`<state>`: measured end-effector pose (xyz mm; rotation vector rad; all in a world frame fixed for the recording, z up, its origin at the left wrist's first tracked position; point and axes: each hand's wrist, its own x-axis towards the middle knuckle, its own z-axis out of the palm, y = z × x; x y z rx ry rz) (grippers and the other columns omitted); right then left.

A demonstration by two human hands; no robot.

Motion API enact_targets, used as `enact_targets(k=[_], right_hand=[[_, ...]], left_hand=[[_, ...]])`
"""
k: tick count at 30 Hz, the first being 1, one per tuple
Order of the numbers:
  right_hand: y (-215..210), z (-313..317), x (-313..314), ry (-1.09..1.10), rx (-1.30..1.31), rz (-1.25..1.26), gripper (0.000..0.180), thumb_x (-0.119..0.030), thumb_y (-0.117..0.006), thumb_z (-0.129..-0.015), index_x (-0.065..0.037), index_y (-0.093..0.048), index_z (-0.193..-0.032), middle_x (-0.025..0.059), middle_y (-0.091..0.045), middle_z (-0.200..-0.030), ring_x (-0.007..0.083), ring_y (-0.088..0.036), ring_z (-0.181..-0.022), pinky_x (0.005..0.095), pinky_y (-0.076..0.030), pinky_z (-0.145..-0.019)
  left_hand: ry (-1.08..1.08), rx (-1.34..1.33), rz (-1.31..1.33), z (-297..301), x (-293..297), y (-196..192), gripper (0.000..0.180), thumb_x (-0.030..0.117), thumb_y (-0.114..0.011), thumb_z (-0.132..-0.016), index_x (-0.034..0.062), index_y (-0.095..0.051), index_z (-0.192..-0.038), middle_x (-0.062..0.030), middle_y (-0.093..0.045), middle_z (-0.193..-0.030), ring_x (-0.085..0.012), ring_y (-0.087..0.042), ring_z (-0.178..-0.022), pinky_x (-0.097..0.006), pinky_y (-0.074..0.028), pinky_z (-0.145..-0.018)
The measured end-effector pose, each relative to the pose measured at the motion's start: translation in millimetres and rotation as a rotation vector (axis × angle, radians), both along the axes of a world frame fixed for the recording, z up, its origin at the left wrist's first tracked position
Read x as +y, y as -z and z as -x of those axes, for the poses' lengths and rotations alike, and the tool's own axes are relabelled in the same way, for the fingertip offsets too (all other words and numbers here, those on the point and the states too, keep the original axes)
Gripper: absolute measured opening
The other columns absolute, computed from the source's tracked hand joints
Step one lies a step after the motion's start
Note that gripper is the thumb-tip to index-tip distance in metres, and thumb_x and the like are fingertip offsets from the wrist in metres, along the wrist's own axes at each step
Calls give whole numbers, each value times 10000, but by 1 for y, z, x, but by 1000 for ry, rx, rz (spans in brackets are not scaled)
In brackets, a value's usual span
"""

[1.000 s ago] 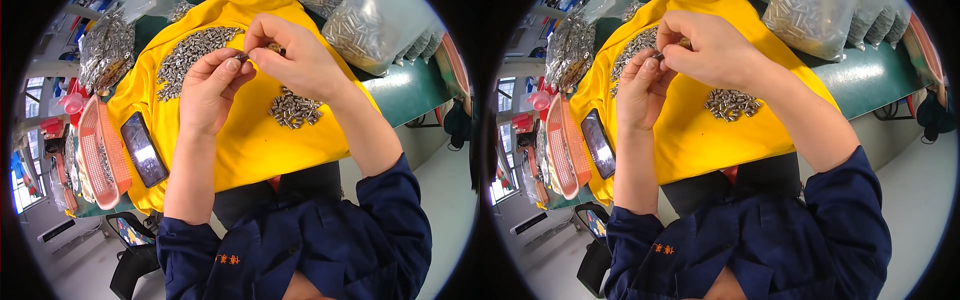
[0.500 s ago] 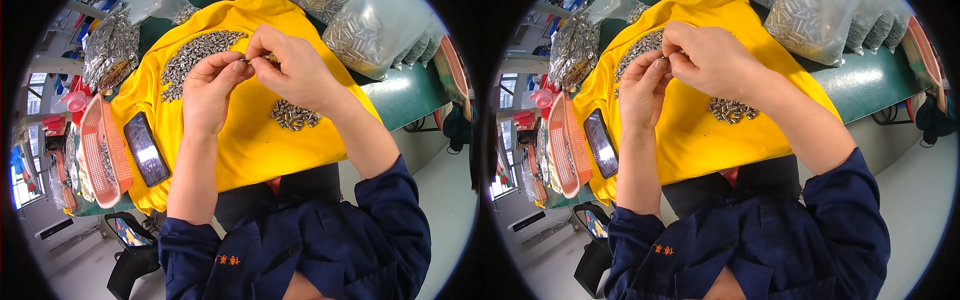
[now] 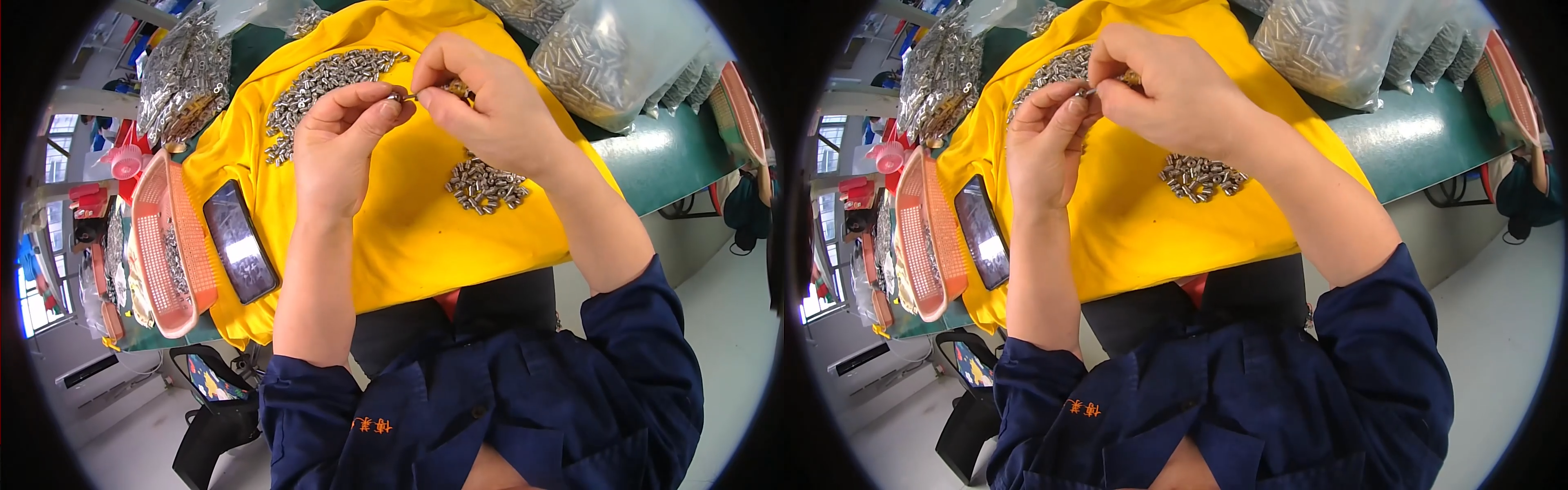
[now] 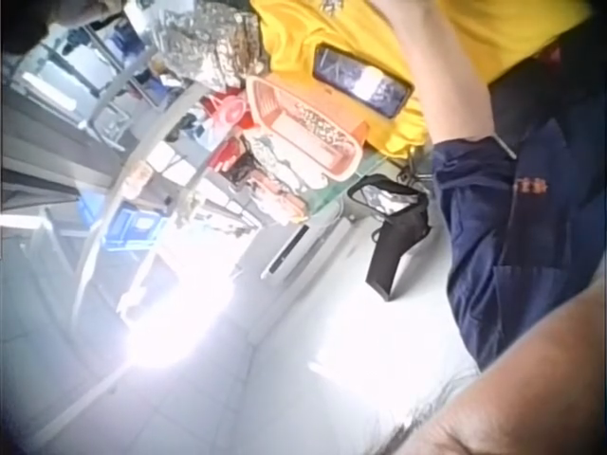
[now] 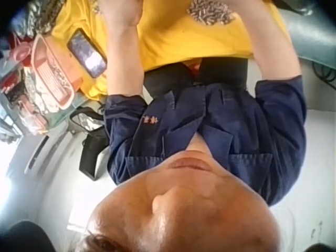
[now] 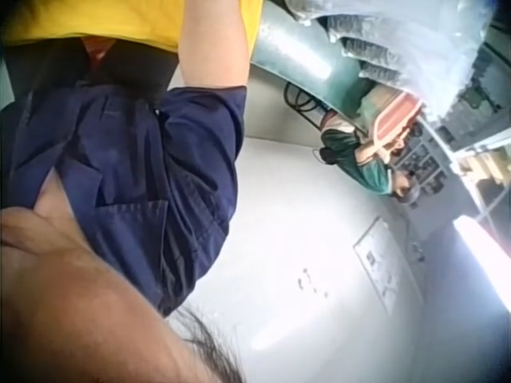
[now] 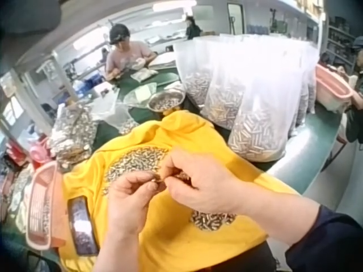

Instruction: Sorting and inspecting small metal hardware pieces on a yellow cloth at a workbench.

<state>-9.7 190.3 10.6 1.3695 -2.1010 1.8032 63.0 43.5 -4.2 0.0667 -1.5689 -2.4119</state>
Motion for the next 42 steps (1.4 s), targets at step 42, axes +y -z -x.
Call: enact_targets(k=[42], right_hand=[[-5, 17, 7, 291, -91, -34, 71, -53, -484, -782, -24, -483, -847, -15, -487, -727, 48, -424, -650, 171, -364, -578]], left_hand=[[259, -86, 849, -4, 33, 3, 127, 46, -605, -736, -9, -605, -851, -62, -629, -782, -124, -591, -709, -222, -464, -671]])
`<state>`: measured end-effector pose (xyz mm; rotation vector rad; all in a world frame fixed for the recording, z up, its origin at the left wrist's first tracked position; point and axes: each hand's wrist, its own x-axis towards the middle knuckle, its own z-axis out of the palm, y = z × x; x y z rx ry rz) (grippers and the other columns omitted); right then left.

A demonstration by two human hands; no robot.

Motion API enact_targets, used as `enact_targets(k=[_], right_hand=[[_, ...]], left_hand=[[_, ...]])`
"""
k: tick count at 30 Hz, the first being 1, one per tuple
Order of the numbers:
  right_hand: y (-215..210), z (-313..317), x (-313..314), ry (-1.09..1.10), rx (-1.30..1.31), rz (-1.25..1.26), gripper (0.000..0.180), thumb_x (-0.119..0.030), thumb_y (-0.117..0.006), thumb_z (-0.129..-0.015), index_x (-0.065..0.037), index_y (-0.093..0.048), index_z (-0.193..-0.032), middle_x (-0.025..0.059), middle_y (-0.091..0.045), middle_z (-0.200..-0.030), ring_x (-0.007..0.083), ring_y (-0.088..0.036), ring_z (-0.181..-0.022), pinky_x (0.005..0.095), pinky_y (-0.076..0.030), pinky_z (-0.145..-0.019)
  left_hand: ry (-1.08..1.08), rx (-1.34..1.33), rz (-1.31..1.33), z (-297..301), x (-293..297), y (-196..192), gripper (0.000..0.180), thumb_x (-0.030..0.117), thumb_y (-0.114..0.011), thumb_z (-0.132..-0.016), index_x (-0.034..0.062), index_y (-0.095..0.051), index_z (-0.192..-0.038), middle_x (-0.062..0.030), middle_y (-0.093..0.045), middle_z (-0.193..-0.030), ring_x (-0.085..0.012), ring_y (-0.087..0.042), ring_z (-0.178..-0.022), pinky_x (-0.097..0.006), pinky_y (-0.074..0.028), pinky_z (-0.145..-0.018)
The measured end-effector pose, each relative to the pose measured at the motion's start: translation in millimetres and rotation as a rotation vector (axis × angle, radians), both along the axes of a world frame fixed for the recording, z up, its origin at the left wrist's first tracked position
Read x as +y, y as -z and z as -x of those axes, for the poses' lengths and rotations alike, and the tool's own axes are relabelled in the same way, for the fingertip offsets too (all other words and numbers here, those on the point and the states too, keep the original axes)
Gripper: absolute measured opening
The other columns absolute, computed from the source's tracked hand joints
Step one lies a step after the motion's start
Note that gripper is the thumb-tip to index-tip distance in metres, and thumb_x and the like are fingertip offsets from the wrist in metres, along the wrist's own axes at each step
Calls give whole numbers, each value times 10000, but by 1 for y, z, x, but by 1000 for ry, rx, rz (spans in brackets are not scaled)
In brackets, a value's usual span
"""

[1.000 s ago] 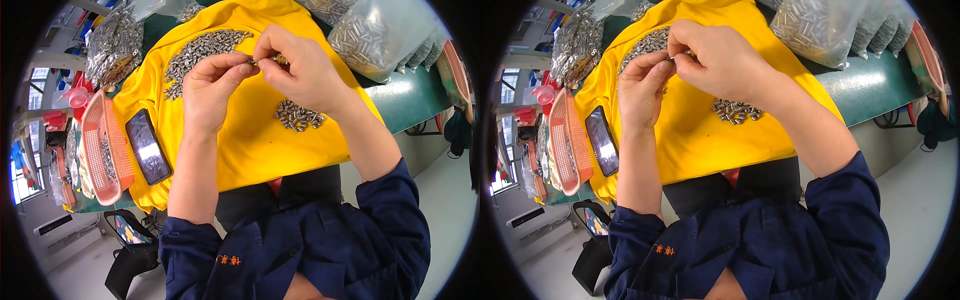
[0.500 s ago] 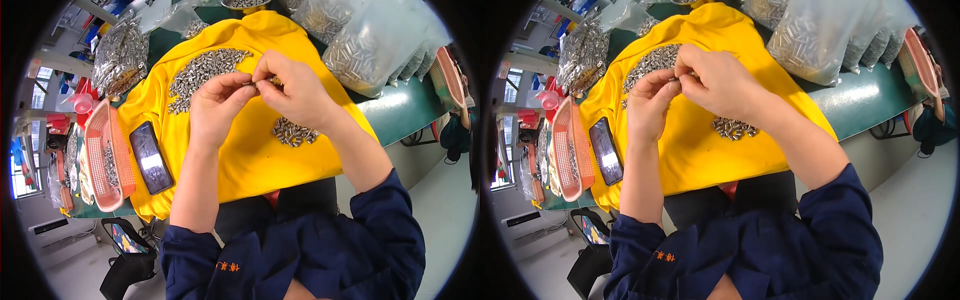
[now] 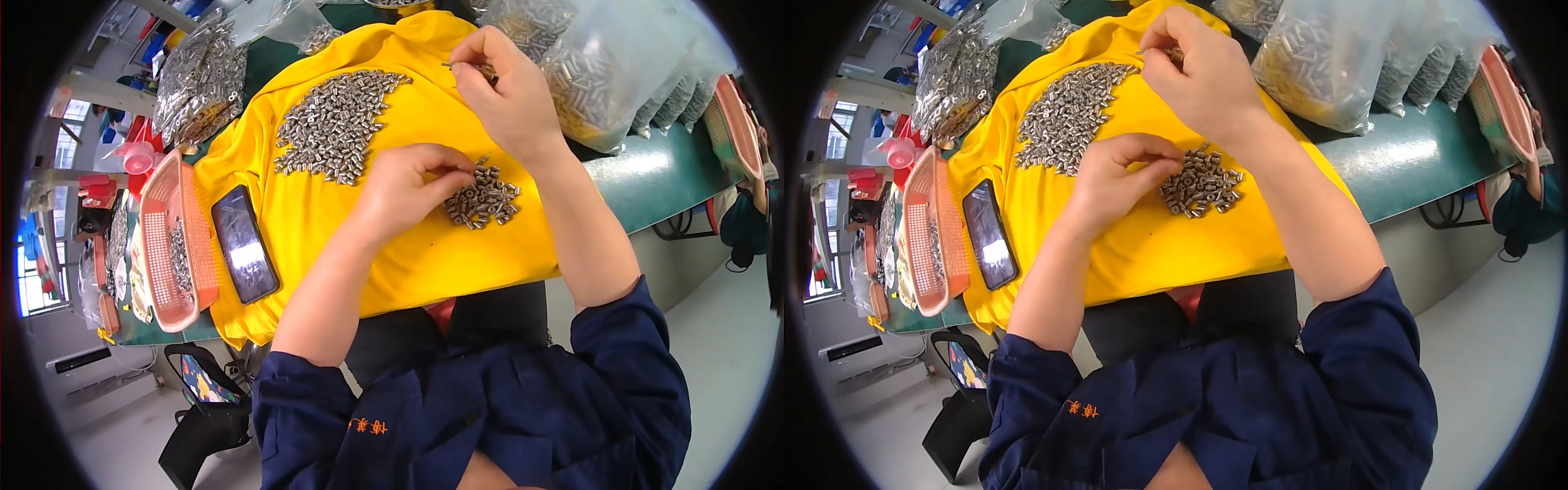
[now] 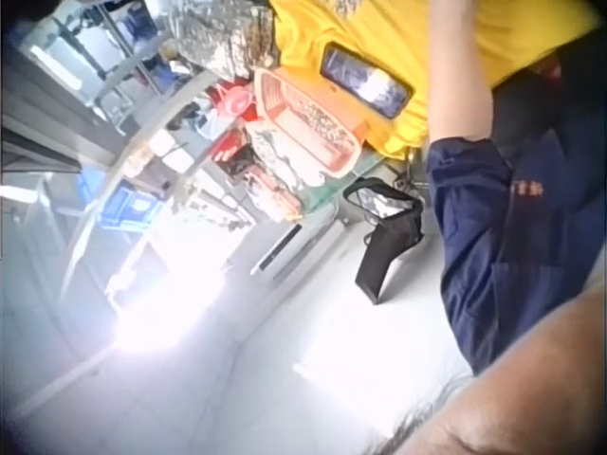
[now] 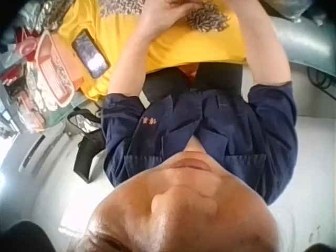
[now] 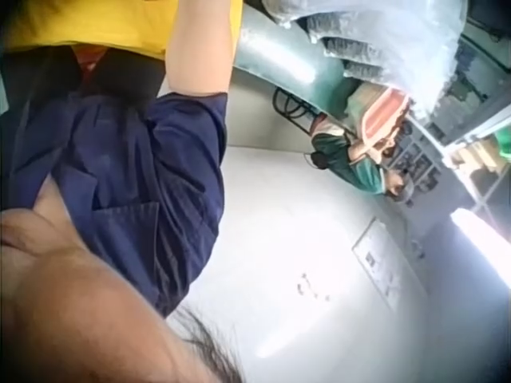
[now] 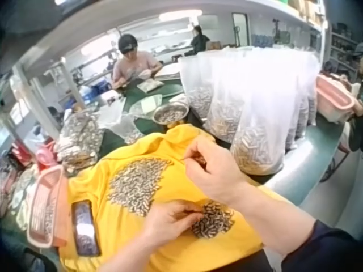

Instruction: Sorting and inspecting small metal hardware pieces on a yellow cloth at a workbench.

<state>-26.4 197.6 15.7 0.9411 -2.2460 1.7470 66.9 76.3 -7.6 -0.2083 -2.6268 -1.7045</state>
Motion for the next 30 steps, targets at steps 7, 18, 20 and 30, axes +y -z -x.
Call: enact_targets(k=[7, 18, 20, 30], right_hand=[[-5, -12, 4, -394, -114, 48, 65, -52, -468, -740, -23, -473, -797, 29, -513, -658, 73, -480, -590, 205, -386, -541], [-5, -19, -1, -326, 37, -102, 79, -75, -492, -708, -25, -465, -763, 117, -541, -637, 241, -557, -587, 299, -424, -540], [-6, -20, -2, -299, 65, -133, 80, -80, -498, -708, -31, -464, -761, 123, -537, -639, 268, -542, -585, 317, -416, -531], [0, -23, -7, -295, 86, -139, 70, -83, -494, -720, -39, -451, -754, 134, -519, -621, 311, -519, -582, 355, -401, -517]], left_hand=[[-106, -32, -983, 2, -26, 9, 95, 7, -534, -795, -20, -555, -883, -116, -602, -820, -191, -595, -711, -285, -495, -684], [-97, -23, -1076, 4, -30, 8, 124, -5, -538, -792, -27, -553, -913, -123, -597, -854, -208, -601, -751, -292, -500, -714], [-128, -27, -1038, 3, -30, 6, 137, -16, -535, -790, -34, -551, -925, -127, -597, -861, -212, -603, -769, -293, -500, -727], [-104, 34, -974, 2, -31, 7, 148, -38, -531, -786, -44, -555, -932, -125, -600, -867, -202, -601, -786, -291, -495, -744]])
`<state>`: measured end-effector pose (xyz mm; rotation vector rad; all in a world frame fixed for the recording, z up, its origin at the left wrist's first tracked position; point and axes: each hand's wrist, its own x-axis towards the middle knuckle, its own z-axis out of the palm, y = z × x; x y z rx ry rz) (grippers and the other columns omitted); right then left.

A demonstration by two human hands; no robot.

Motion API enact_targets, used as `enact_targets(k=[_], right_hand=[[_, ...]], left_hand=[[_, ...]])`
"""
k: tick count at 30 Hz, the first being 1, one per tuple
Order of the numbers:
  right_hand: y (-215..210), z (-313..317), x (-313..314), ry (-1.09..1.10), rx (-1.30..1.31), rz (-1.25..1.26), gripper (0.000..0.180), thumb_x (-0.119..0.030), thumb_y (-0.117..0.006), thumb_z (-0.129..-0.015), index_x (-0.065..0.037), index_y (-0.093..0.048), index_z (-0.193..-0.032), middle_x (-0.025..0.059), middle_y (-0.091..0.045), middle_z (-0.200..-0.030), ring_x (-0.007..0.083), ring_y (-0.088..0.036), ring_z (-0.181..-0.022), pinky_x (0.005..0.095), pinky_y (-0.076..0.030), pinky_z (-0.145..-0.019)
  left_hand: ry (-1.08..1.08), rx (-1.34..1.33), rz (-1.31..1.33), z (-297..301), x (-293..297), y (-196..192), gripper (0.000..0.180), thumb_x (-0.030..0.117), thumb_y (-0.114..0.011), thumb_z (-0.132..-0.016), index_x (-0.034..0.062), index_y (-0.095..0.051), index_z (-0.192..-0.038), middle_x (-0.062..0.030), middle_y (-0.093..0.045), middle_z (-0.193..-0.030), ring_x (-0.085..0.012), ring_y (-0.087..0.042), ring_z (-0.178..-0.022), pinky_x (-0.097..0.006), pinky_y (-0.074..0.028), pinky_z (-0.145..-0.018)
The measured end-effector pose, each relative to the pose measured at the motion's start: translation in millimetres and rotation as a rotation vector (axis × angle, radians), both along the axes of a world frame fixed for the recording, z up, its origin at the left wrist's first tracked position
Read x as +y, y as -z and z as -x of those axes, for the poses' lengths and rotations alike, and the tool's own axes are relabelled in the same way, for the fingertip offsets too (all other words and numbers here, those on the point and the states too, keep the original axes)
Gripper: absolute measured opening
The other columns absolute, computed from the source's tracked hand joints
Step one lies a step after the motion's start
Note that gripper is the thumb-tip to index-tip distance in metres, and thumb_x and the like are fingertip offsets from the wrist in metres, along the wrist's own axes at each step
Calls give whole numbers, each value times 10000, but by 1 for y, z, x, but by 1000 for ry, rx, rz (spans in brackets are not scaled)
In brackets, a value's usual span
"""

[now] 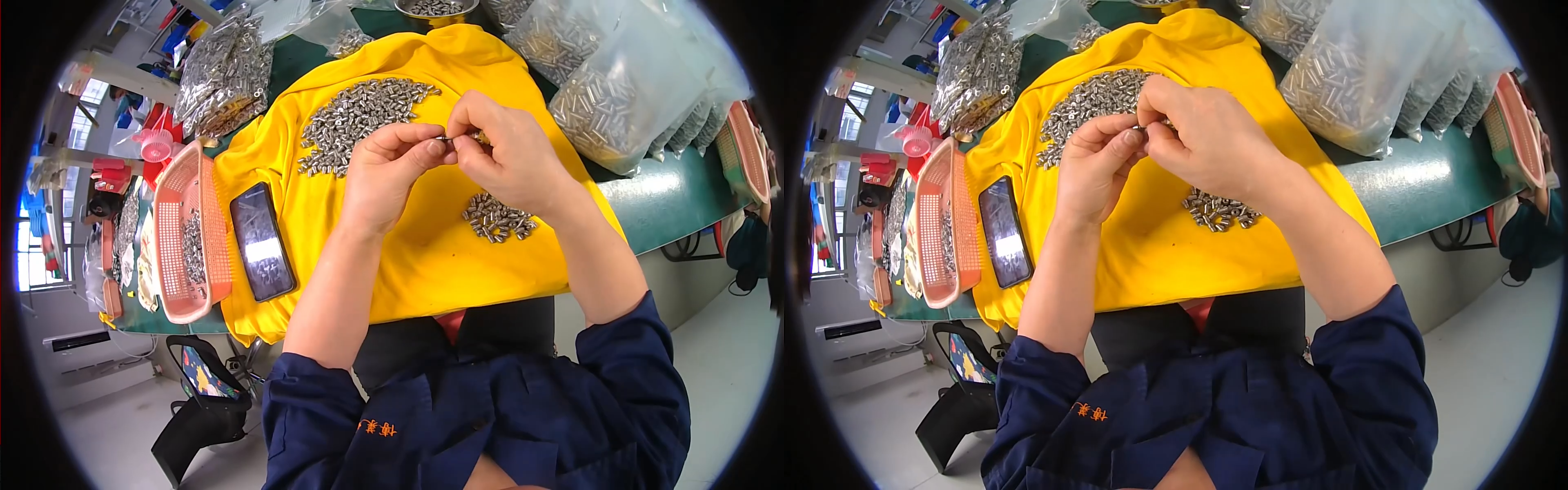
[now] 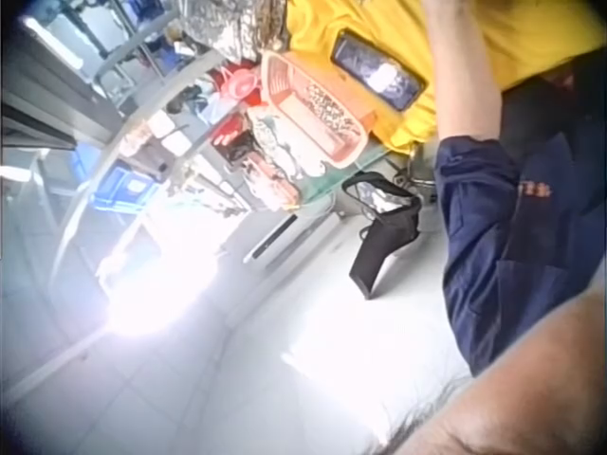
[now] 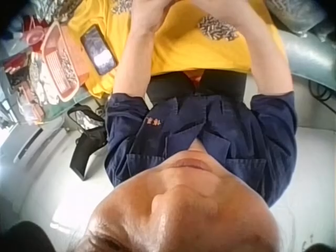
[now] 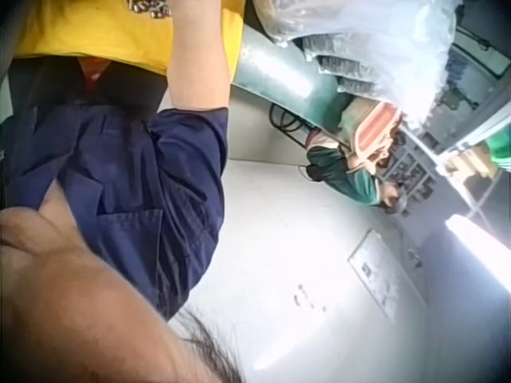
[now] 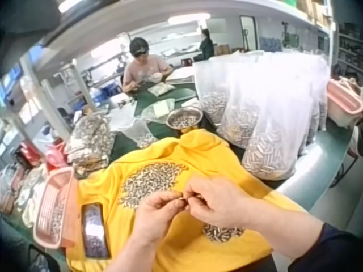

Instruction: Sorting and inspecting small metal hardware pieces on a yellow cloth at a workbench.

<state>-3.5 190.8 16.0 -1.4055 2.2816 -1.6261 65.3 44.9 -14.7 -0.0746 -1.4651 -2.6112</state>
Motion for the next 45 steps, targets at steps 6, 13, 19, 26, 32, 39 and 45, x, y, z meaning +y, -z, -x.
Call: enact_targets(k=[6, 13, 19, 26, 32, 39, 45], right_hand=[[2, 0, -1, 4, -27, -5, 69, -90, -488, -727, -41, -455, -763, 133, -527, -628, 310, -525, -587, 356, -405, -522], [0, 10, 6, 98, 17, 36, 89, -93, -486, -719, -38, -487, -789, 100, -538, -652, 225, -528, -591, 296, -413, -542], [3, 27, 6, 251, -120, 257, 95, -97, -504, -748, -22, -503, -807, 29, -517, -658, 83, -467, -598, 220, -404, -562], [5, 28, 9, 292, -2, 208, 96, -95, -513, -747, -33, -511, -820, 35, -541, -672, 76, -466, -575, 223, -392, -530], [10, 22, 0, 239, 25, 181, 87, -86, -507, -730, -33, -503, -799, 58, -555, -661, 122, -490, -556, 242, -399, -531], [14, 23, 0, 243, 53, 169, 89, -90, -504, -730, -30, -500, -795, 68, -554, -653, 136, -490, -540, 254, -395, -521], [6, 14, 1, 212, -28, 100, 89, -87, -497, -743, -29, -499, -811, 51, -541, -664, 112, -475, -558, 237, -387, -525]], left_hand=[[-39, -8, 75, 1, 1, -3, 142, -46, -528, -784, -37, -557, -922, -115, -604, -849, -185, -600, -774, -278, -491, -740], [-167, -87, 77, 7, -7, 1, 97, -6, -540, -773, -15, -559, -868, -84, -600, -805, -155, -592, -741, -250, -484, -697], [9, -105, 970, -5, 25, -6, 199, 31, -590, -720, 10, -586, -918, -74, -612, -839, -150, -588, -785, -244, -449, -739], [-179, 159, 1312, -23, 2, -23, 193, 63, -620, -695, 8, -605, -879, -96, -611, -882, -210, -577, -855, -285, -451, -747], [-212, -39, 1622, -44, -50, -8, 144, 42, -609, -681, 44, -609, -825, -88, -565, -803, -238, -564, -742, -288, -457, -674], [-89, 46, 1805, -38, -53, -16, 132, 60, -607, -681, 47, -604, -812, -94, -566, -811, -254, -552, -746, -295, -442, -677], [-147, -43, 1530, -29, -41, -29, 84, 39, -585, -726, 39, -593, -809, -61, -599, -826, -186, -583, -748, -258, -450, -630]])
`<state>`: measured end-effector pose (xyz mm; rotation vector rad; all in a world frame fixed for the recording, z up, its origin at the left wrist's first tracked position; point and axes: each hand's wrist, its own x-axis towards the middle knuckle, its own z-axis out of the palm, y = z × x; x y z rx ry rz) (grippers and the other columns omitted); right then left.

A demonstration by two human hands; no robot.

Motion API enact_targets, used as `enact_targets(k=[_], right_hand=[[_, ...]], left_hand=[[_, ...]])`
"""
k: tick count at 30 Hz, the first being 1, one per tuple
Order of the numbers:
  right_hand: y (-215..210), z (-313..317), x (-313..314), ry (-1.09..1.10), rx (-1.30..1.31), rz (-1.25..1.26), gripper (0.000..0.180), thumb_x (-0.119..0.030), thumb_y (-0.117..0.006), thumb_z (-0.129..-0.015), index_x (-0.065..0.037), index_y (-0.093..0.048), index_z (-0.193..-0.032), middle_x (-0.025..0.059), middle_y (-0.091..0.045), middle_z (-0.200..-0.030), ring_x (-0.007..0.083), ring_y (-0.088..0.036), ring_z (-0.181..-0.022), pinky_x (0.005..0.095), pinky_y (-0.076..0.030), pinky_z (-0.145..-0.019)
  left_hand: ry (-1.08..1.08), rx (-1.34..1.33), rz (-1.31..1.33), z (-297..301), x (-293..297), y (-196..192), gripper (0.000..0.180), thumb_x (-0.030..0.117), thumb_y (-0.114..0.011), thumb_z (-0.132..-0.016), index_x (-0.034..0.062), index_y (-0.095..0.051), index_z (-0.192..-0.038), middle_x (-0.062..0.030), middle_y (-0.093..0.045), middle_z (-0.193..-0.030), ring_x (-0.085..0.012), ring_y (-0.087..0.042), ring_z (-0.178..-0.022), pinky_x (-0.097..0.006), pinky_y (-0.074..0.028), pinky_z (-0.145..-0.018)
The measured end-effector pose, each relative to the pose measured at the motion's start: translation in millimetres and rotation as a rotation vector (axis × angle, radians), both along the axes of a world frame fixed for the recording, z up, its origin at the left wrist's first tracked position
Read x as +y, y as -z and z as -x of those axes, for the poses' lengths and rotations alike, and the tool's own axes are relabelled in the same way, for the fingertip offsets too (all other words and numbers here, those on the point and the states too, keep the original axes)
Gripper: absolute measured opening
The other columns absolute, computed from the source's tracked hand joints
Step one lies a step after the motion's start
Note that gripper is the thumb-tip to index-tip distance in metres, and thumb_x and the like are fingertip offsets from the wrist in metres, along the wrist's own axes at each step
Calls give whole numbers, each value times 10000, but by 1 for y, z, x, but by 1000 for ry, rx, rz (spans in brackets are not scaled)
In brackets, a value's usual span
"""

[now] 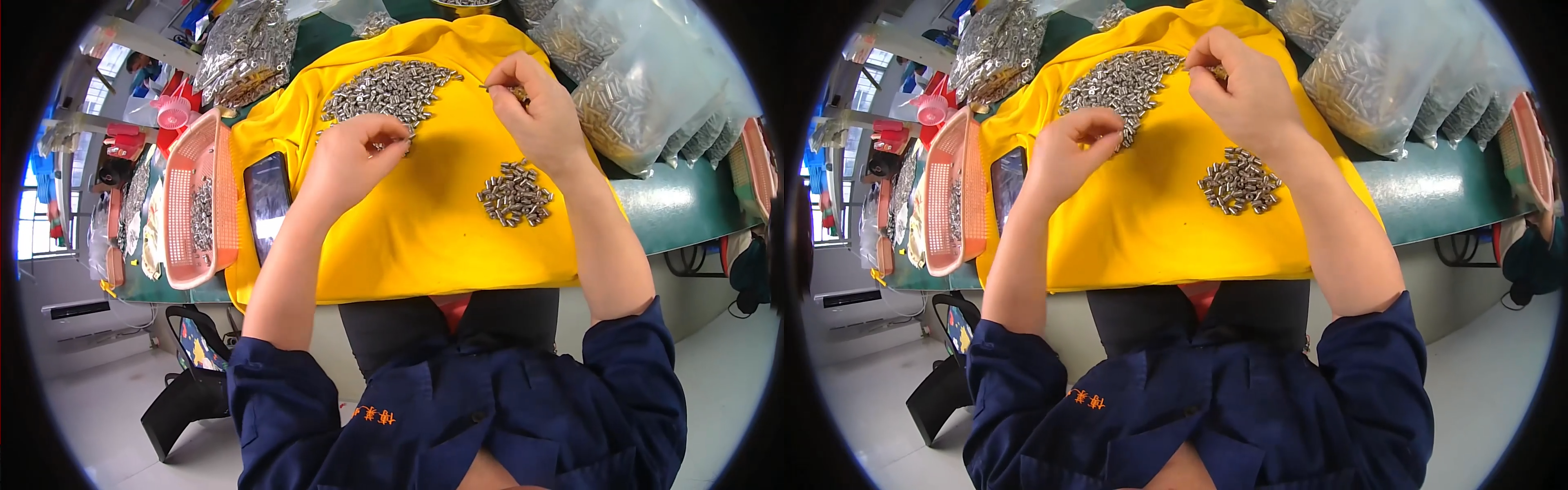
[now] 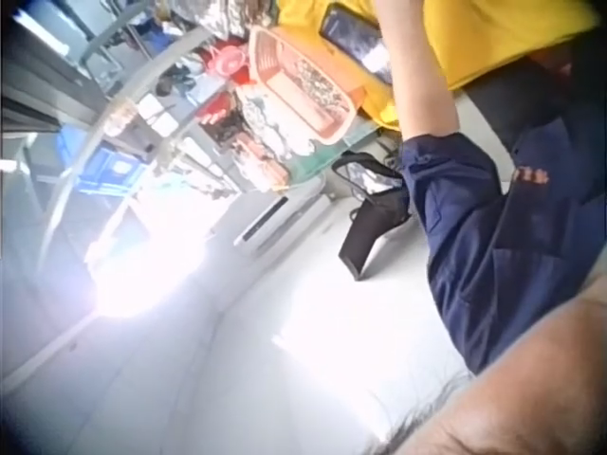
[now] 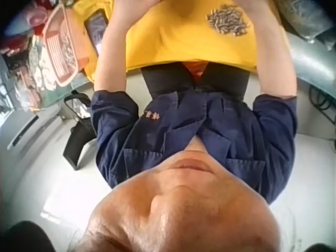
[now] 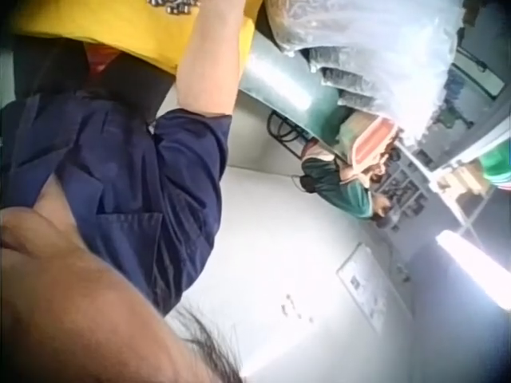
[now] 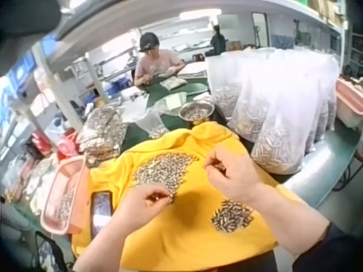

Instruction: Sorting and inspecting small metal hardware pieces on a yellow cloth at a workbench.

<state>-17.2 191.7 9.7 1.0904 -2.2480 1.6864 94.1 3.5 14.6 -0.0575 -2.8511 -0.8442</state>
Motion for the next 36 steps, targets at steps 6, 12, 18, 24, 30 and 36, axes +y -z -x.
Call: enact_targets(k=[6, 12, 18, 24, 30, 36], right_hand=[[-4, -4, 4, -301, -199, 51, 76, -73, -482, -746, -30, -492, -809, 12, -492, -677, 67, -428, -589, 195, -359, -521], [-12, -8, 5, -320, -250, -112, 60, -25, -460, -730, -28, -466, -790, -3, -468, -704, 70, -430, -663, 198, -354, -572], [-4, -7, 3, -287, -107, -36, 79, -70, -481, -704, -23, -479, -768, 59, -511, -630, 123, -483, -559, 240, -398, -523], [-9, -16, 0, -186, 143, -255, 54, -79, -495, -709, -45, -466, -740, 117, -511, -603, 268, -518, -555, 331, -404, -497], [5, -15, -5, -178, 128, -229, 70, -16, -488, -692, -26, -471, -759, 90, -496, -647, 193, -477, -539, 270, -384, -500], [1, -8, -3, -83, -62, -70, 77, -80, -490, -724, -31, -485, -783, 89, -525, -621, 194, -505, -543, 278, -401, -515]], left_hand=[[21, -7, -1228, 27, 40, 14, 136, -18, -586, -742, -13, -573, -877, -64, -604, -792, -126, -586, -729, -220, -469, -687], [49, -4, -1320, 28, 36, 24, 143, -19, -589, -744, -15, -577, -886, -79, -609, -806, -136, -590, -737, -237, -477, -691], [55, 6, -1301, 28, 39, 23, 136, -13, -595, -743, -17, -581, -878, -76, -611, -806, -133, -591, -740, -231, -476, -691], [-15, 29, -1106, 27, 36, 23, 124, -5, -625, -720, -14, -601, -842, -52, -615, -787, -96, -576, -711, -208, -472, -666], [-42, 40, -1024, 27, 35, 27, 115, -1, -624, -712, -6, -602, -825, -24, -607, -759, -67, -559, -683, -191, -459, -633], [-185, 32, -911, 28, 30, 29, 144, -4, -543, -750, -6, -591, -885, -24, -603, -759, -81, -572, -706, -194, -453, -652]])
